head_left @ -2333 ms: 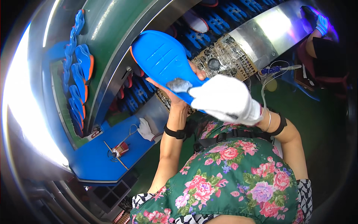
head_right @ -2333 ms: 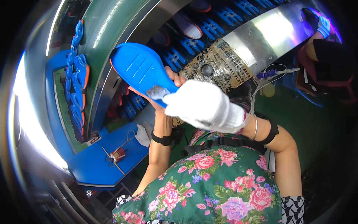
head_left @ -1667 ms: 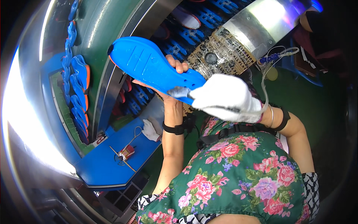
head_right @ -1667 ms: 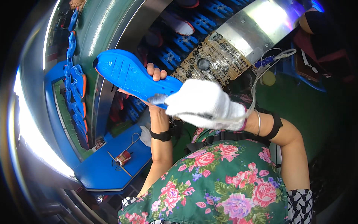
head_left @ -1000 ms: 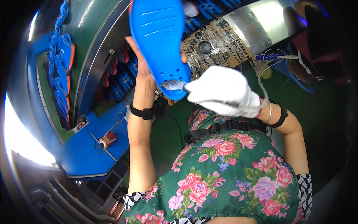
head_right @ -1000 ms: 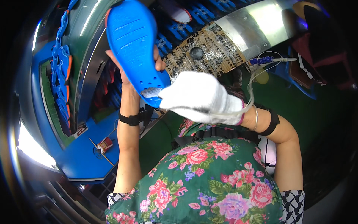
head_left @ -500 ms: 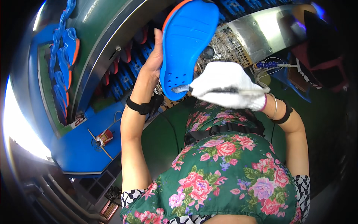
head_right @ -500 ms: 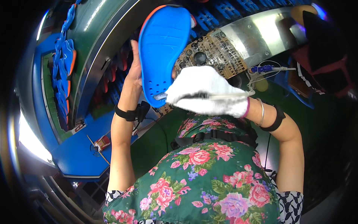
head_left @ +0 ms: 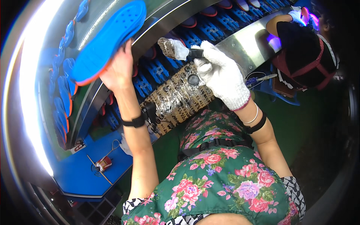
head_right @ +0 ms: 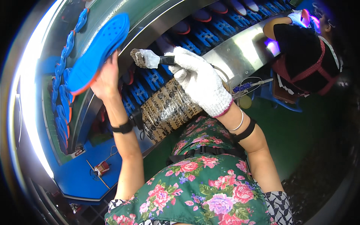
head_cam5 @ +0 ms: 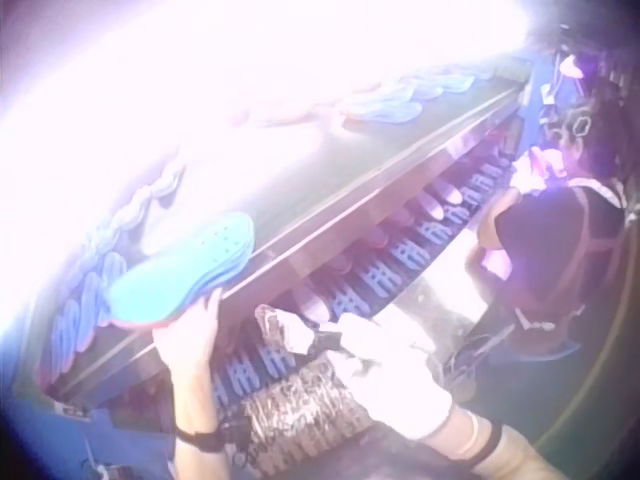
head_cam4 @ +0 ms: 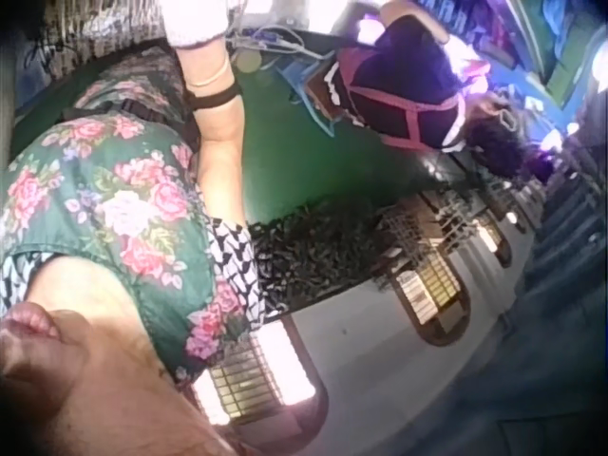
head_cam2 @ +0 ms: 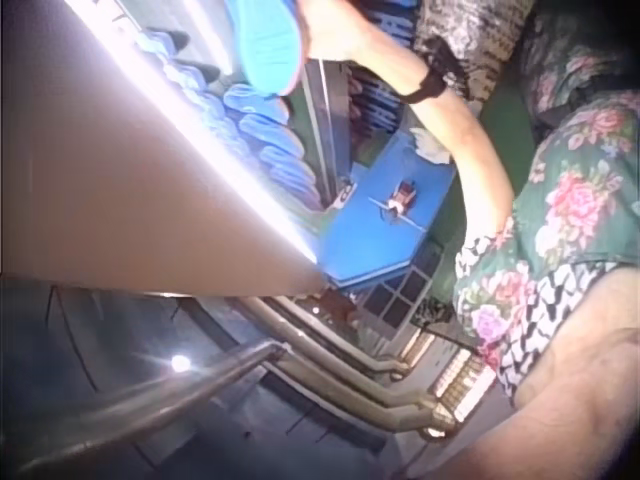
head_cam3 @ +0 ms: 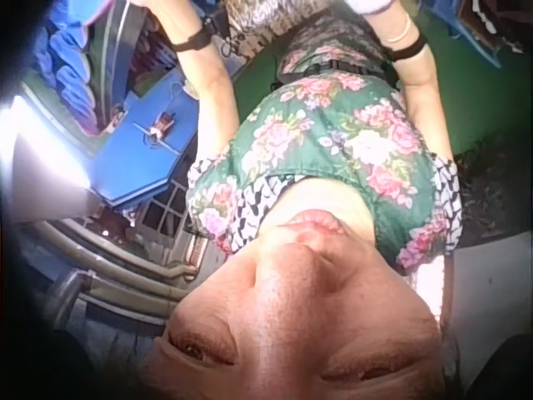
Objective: The person is applying glue or a similar liquid to blue shoe soles using a specialized brush-tip applicator tool at a factory assembly line.
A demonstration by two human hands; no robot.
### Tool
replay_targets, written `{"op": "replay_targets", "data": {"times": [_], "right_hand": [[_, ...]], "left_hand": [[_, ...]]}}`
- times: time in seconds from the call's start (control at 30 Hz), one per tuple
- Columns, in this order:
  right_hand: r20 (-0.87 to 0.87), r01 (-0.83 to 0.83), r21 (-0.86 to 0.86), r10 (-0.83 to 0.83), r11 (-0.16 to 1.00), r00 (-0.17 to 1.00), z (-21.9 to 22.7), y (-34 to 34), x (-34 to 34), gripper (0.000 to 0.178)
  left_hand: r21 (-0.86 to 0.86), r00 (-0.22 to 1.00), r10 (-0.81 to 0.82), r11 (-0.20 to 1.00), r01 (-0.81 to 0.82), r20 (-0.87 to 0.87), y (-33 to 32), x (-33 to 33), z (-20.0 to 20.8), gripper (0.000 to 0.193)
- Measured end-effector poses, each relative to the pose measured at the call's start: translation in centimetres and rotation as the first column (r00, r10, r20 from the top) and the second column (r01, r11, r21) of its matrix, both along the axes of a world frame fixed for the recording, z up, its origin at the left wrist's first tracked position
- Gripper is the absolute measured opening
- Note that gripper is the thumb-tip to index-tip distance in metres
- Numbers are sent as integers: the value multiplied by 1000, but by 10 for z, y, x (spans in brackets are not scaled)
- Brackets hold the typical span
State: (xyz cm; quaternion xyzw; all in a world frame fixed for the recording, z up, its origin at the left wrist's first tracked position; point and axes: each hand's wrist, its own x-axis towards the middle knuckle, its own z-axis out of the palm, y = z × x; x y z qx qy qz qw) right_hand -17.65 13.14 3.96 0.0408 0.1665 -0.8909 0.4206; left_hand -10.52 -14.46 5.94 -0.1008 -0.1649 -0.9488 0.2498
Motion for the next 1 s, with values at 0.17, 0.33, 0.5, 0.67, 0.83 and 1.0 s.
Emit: {"op": "replay_targets", "data": {"times": [0.17, 0.33, 0.5, 0.67, 0.83, 1.0], "right_hand": [[-17, -25, -34, 24, 999, 1000, 5, -9, 3, 23], [-480, 126, 235, 2, 964, 877, 16, -6, 16, 25], [-718, 217, 318, 85, 923, 691, 39, 3, 13, 22], [-983, 510, 175, 180, 842, 39, 33, 7, 1, 28], [-956, 589, 103, 244, 801, -164, 25, 15, 0, 28], [-926, 559, 46, 245, 828, -287, 28, 19, 12, 28]], "left_hand": [[157, 981, -172, 975, 156, 94, 60, 72, -9, 98], [258, 953, -250, 945, 201, 170, 107, 78, -39, 94], [233, 914, -372, 915, 330, 165, 154, 78, -63, 97], [640, 897, -437, 670, 375, -68, 177, 76, -57, 108], [83, 757, -166, 986, 147, 632, 180, 82, -80, 93], [3, 798, -202, 970, 243, 568, 174, 90, -99, 88]]}}
